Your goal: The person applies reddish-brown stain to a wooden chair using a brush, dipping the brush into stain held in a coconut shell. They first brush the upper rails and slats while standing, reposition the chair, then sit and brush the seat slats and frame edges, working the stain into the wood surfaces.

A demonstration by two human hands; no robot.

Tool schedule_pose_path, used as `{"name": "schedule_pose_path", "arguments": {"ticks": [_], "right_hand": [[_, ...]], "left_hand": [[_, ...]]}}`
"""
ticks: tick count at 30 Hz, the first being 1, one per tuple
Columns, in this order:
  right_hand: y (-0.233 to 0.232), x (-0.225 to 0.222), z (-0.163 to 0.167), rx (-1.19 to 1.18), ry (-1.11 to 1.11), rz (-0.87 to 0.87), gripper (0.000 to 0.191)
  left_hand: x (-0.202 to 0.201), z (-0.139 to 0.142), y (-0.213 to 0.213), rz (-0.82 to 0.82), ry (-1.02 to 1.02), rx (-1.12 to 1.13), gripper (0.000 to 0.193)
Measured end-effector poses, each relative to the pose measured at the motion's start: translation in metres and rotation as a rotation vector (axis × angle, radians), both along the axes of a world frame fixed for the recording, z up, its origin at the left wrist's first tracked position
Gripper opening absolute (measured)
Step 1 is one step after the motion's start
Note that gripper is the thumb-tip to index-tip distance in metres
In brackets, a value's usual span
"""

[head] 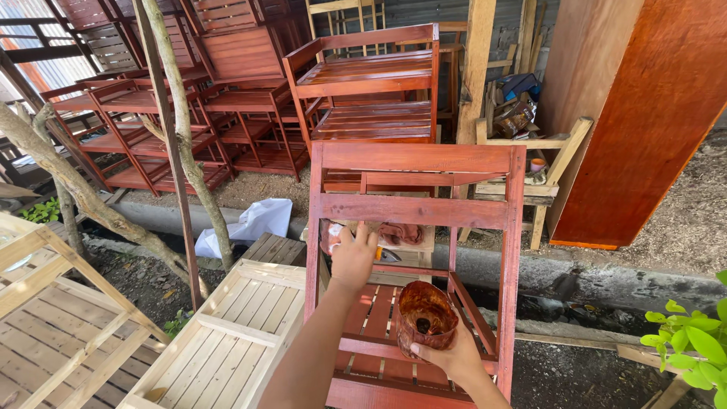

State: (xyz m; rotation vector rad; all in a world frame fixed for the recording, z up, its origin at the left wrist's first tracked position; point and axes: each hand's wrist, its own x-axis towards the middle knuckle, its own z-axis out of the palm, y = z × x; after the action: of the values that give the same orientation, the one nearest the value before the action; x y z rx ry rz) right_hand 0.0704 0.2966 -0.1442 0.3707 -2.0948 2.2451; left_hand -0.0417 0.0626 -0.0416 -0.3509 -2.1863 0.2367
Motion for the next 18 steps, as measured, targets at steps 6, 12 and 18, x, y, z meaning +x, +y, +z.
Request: {"name": "schedule_pose_path", "arguments": {"ticks": [6, 12, 18], "right_hand": [[0.004, 0.000, -0.011, 0.001, -0.029, 0.018, 0.086], [0.009, 0.002, -0.010, 0.063, -0.095, -0.019, 0.087], [0.014, 0.009, -0.015, 0.023, -0.020, 0.006, 0.087]], "left_hand": [[0.008, -0.006, 0.011, 0.062, -0.201, -0.049, 0.020], [0.015, 0.001, 0.014, 0.134, -0.211, -0.100, 0.024], [0.035, 0.006, 0.004, 0.030, -0.222, 0.011, 0.020]]}}
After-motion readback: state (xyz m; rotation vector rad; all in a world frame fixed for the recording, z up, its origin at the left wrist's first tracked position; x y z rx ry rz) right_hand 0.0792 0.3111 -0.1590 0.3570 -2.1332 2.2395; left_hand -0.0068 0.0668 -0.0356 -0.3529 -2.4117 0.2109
